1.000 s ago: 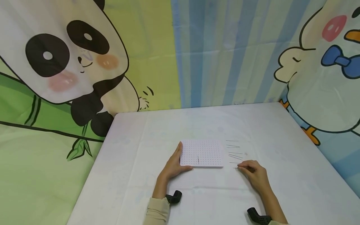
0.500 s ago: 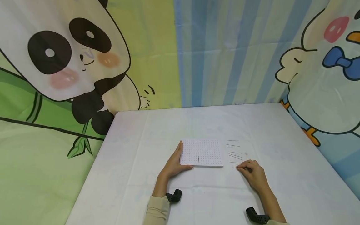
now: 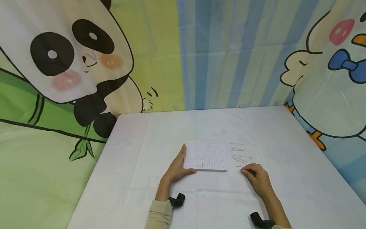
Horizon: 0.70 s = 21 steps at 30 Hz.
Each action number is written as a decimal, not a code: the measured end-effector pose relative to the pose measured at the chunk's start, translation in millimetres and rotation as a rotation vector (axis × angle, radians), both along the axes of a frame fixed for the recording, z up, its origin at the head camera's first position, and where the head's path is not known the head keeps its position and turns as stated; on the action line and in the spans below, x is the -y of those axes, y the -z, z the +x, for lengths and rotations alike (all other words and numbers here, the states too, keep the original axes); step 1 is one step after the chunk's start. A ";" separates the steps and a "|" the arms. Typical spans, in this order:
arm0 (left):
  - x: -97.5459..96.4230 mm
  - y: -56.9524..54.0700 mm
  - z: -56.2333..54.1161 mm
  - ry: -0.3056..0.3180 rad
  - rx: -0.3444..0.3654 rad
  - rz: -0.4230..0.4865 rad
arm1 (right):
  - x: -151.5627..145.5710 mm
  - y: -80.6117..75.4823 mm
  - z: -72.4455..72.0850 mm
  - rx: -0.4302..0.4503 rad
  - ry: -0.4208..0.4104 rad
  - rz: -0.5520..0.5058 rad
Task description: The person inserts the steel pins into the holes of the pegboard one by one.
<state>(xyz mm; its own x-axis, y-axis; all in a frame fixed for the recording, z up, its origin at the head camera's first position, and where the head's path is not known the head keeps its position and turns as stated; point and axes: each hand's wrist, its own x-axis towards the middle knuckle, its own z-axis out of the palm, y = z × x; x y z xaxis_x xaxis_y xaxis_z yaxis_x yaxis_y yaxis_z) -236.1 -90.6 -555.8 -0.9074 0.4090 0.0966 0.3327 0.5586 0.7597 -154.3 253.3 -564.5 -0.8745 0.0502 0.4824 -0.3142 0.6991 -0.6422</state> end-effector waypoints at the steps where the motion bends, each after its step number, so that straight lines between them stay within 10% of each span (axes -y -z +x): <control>1: 0.3 0.4 0.0 0.000 0.003 -0.002 | 1.5 -0.9 -0.8 -0.001 -0.012 -0.033; 13: 0.4 1.1 1.1 0.016 0.003 0.009 | 66.1 -31.6 -43.8 0.046 -0.105 -0.450; 21: 1.0 0.2 0.6 -0.002 -0.002 -0.011 | 107.9 -21.6 -64.4 -0.080 -0.256 -0.639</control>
<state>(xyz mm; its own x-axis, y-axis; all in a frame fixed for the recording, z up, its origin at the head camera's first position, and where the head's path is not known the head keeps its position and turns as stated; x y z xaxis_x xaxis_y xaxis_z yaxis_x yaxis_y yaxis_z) -235.4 -91.5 -556.0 -0.9078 0.4087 0.0942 0.3335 0.5671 0.7531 -218.7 145.3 -542.9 -0.8596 0.1429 0.4907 -0.4826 0.0889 -0.8713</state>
